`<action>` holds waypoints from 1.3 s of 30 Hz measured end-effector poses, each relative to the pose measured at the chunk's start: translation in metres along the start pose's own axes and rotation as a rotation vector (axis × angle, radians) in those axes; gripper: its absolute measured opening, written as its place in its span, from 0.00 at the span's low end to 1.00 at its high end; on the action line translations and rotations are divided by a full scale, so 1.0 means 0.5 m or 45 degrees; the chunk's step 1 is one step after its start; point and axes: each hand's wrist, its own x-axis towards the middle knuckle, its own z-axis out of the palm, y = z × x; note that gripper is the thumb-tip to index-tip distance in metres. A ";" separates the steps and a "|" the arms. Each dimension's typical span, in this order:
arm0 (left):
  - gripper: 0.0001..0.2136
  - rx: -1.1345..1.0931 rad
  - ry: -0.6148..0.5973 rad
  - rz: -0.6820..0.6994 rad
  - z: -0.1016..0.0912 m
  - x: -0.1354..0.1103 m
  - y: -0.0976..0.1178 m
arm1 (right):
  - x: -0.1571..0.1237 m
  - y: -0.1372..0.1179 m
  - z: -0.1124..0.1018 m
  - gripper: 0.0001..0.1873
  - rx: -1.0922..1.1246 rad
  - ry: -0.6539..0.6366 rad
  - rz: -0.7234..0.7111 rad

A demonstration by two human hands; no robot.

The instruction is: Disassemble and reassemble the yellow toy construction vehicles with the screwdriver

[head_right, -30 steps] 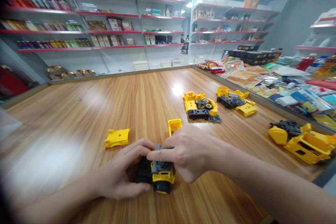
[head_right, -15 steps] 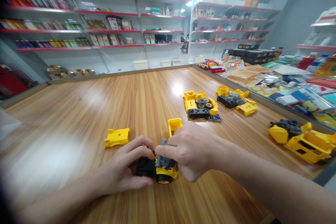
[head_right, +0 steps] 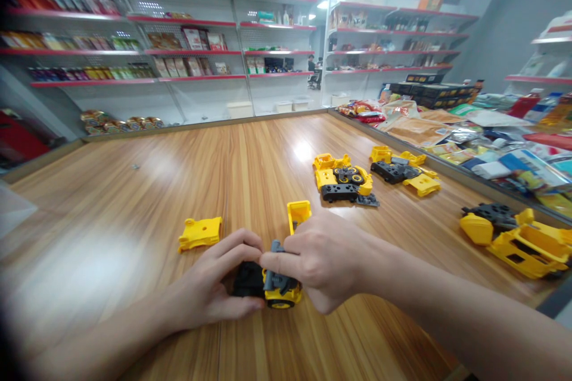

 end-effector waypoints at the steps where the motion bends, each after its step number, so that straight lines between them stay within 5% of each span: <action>1: 0.19 0.005 0.007 0.005 0.000 0.001 0.000 | 0.000 -0.002 -0.001 0.24 0.003 -0.004 -0.002; 16: 0.13 0.103 0.019 0.117 -0.005 0.004 0.005 | 0.007 -0.004 -0.006 0.19 0.034 -0.147 0.087; 20: 0.13 0.067 0.013 0.086 -0.006 0.003 0.005 | 0.003 0.002 -0.010 0.28 0.035 -0.092 0.102; 23: 0.15 0.048 -0.037 0.028 -0.008 0.001 0.006 | 0.000 0.021 -0.009 0.29 0.014 -0.005 0.284; 28: 0.22 -0.018 -0.135 -0.024 -0.011 0.004 0.015 | 0.003 0.054 0.009 0.13 -0.190 -0.078 0.754; 33: 0.22 -0.018 -0.187 -0.051 -0.011 0.006 0.016 | 0.007 0.063 0.033 0.17 -0.157 -0.307 0.839; 39: 0.24 -0.038 -0.123 -0.041 -0.007 -0.005 0.013 | 0.008 0.059 0.039 0.14 -0.098 -0.334 0.847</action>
